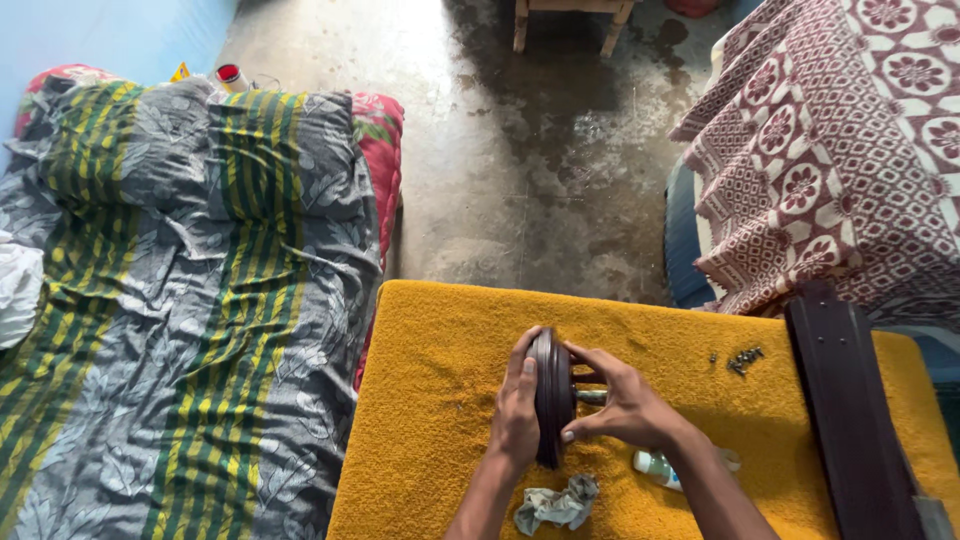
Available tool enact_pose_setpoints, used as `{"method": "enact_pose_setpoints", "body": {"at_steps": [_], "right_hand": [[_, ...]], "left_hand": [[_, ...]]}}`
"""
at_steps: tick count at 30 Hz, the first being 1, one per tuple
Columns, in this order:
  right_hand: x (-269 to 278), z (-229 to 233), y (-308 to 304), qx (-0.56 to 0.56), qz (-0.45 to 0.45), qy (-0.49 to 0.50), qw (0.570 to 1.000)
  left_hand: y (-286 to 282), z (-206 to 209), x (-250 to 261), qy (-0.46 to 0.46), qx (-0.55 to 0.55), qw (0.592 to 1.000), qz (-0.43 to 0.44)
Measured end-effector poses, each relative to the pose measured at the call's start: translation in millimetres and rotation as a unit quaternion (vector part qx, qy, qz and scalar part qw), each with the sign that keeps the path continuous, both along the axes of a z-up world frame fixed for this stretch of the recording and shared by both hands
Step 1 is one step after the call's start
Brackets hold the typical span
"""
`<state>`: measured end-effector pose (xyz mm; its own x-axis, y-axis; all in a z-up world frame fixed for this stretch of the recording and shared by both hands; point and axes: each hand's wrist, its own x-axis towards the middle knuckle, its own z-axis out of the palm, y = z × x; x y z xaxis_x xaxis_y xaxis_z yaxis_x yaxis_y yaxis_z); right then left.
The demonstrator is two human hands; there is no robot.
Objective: The person cleans the interior of a fan motor housing with a cloth, then places the stator assembly inside and secures it by tightening screws with a screwdriver. The person works on a yellow cloth-covered surface in a room with beds visible in the background.
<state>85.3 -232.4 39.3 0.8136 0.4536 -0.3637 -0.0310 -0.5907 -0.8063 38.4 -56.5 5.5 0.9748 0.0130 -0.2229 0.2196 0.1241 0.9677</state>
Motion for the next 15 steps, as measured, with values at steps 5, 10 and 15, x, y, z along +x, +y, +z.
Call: {"method": "enact_pose_setpoints", "body": {"at_steps": [5, 10, 15], "right_hand": [[-8.0, 2.4, 3.9, -0.020, 0.020, -0.060, 0.998], [-19.0, 8.2, 7.9, -0.034, 0.019, -0.119, 0.992], [-16.9, -8.7, 1.2, -0.038, 0.023, -0.135, 0.990]], "left_hand": [[-0.5, -0.7, 0.3, 0.025, -0.023, 0.999, 0.007], [4.8, -11.7, -7.2, 0.012, -0.038, 0.999, 0.001], [8.0, -17.7, -1.1, -0.009, -0.093, 0.996, -0.003]]}}
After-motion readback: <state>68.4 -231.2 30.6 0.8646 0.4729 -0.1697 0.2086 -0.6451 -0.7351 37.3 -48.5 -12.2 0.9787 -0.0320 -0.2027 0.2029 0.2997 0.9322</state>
